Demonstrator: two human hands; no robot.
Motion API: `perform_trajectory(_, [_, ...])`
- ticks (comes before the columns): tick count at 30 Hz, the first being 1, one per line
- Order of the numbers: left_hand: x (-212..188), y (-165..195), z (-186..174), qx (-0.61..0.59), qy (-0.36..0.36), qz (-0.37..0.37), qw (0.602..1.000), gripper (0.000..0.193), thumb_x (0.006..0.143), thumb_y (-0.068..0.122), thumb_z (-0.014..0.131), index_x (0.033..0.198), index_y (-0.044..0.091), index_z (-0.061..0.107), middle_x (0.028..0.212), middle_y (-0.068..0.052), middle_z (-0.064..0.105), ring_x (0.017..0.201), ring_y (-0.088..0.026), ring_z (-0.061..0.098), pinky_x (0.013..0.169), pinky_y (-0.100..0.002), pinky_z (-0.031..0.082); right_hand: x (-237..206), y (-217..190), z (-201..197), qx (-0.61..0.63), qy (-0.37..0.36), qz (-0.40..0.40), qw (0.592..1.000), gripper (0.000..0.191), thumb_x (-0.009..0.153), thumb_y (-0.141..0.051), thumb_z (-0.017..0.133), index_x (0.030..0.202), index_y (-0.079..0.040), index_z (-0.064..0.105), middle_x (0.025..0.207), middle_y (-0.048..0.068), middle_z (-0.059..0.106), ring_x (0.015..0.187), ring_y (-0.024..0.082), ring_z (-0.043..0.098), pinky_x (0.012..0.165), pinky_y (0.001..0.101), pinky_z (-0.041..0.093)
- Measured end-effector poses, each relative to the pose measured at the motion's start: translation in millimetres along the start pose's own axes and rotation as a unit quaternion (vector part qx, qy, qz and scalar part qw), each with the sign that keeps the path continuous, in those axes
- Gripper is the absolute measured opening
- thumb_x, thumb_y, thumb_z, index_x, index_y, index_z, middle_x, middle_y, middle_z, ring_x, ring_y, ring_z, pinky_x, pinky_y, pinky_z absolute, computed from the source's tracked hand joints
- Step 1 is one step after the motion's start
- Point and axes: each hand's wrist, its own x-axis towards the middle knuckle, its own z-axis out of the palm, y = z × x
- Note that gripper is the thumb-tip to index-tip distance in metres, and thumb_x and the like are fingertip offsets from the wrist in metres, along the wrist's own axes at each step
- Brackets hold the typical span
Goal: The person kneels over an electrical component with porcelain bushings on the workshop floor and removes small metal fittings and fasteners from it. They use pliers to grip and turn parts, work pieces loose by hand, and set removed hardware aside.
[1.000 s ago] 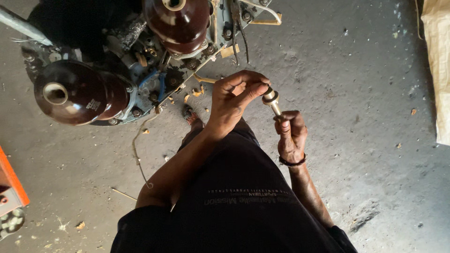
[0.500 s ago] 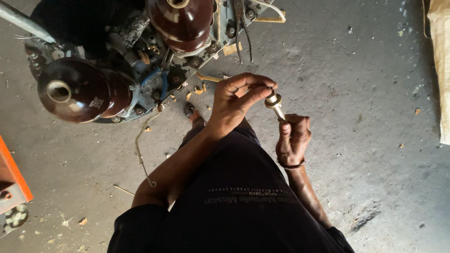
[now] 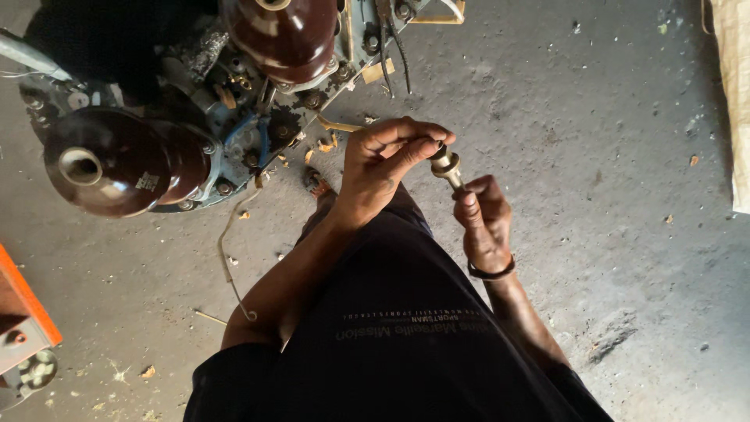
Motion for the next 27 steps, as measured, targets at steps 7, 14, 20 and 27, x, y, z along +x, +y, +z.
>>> perform_trajectory(7, [5.8,5.0,-3.3,0.008,-0.016,-0.013,1.000,0.014,0.105,0.000,0.066,0.118,0.000,0.072,0.113,-0.010,0.076,0.100,-0.013,0.072,0.092,-0.031,0.061,-1.1,-0.2,-0.2,-0.135,0.025,-0.048,0.989,0.035,0.112,-0.037,0.057,0.111,-0.002,0.053,0.084,0.001,0.059,0.076,0.008,0.048,0.069,0.0259,0.042])
perform_trajectory(14, [0.7,3.4,0.7,0.033,0.004,0.004,0.999,0.013,0.105,-0.001,0.067,0.116,0.001,0.073,0.109,-0.007,0.075,0.098,-0.012,0.071,0.089,-0.028,0.060,-4.2,0.9,20.7,-0.193,0.085,-0.121,0.970,0.036,0.111,-0.034,0.057,0.113,0.001,0.049,0.080,0.004,0.054,0.069,0.010,0.044,0.062,0.0285,0.039])
perform_trajectory(20, [0.3,3.9,2.2,0.022,-0.012,-0.011,1.000,0.014,0.106,0.000,0.064,0.117,0.000,0.073,0.112,-0.008,0.075,0.102,-0.012,0.071,0.094,-0.029,0.060,-7.8,9.6,15.7,-0.149,0.045,-0.073,0.985,0.039,0.113,-0.038,0.044,0.103,-0.002,0.055,0.071,-0.001,0.054,0.063,0.007,0.046,0.059,0.0267,0.038])
perform_trajectory(27, [-0.2,8.2,-10.1,0.073,-0.050,-0.027,0.996,0.015,0.106,-0.001,0.062,0.118,-0.001,0.073,0.115,-0.009,0.074,0.104,-0.013,0.070,0.095,-0.029,0.058,2.0,3.9,11.0,0.096,-0.128,0.096,0.982,0.054,0.114,-0.055,0.040,0.094,-0.005,0.051,0.073,-0.001,0.050,0.065,0.009,0.044,0.060,0.0270,0.038])
